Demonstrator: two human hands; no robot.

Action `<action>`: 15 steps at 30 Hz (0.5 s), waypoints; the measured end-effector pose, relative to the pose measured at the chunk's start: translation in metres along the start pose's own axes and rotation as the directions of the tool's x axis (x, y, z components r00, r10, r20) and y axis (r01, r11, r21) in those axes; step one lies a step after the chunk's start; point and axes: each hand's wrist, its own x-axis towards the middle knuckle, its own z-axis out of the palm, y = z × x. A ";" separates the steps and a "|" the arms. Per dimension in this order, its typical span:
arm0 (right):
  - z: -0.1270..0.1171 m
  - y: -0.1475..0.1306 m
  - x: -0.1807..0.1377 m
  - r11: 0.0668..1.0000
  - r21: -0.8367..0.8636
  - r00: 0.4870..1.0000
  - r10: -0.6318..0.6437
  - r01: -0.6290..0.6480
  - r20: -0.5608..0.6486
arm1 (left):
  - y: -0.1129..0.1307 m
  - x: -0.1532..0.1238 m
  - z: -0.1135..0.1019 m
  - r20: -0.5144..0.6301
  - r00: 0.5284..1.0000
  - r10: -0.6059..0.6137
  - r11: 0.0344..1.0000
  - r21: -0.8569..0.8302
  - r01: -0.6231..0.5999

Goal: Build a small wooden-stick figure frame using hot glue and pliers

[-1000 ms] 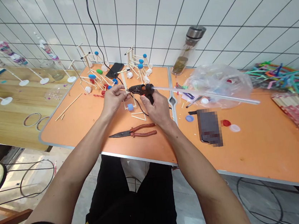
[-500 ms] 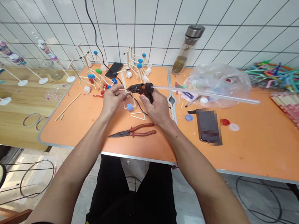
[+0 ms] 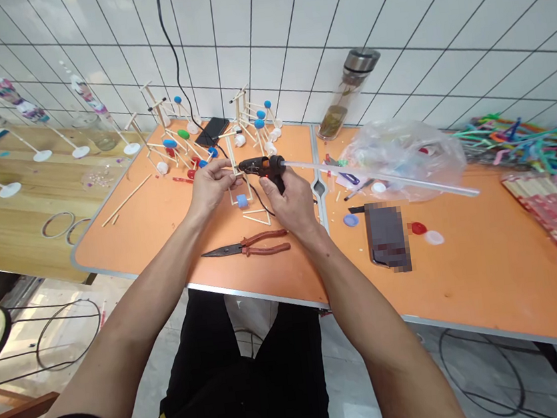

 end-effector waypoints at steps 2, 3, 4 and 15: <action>0.000 0.000 0.000 1.000 -0.009 1.000 0.004 -0.004 0.004 | 0.001 0.000 0.000 -0.005 1.000 -0.007 1.000 0.000 0.007; 0.000 0.000 0.000 1.000 -0.007 1.000 0.003 -0.003 0.003 | 0.001 0.000 0.001 -0.006 1.000 -0.010 1.000 0.000 0.010; 0.001 0.000 0.000 1.000 -0.003 1.000 0.000 0.000 -0.005 | 0.001 -0.001 0.001 -0.006 1.000 -0.009 1.000 0.000 0.009; 0.000 0.000 -0.001 0.999 -0.007 0.999 -0.032 0.032 -0.029 | 0.003 0.000 -0.002 -0.049 0.999 -0.012 1.000 0.005 0.012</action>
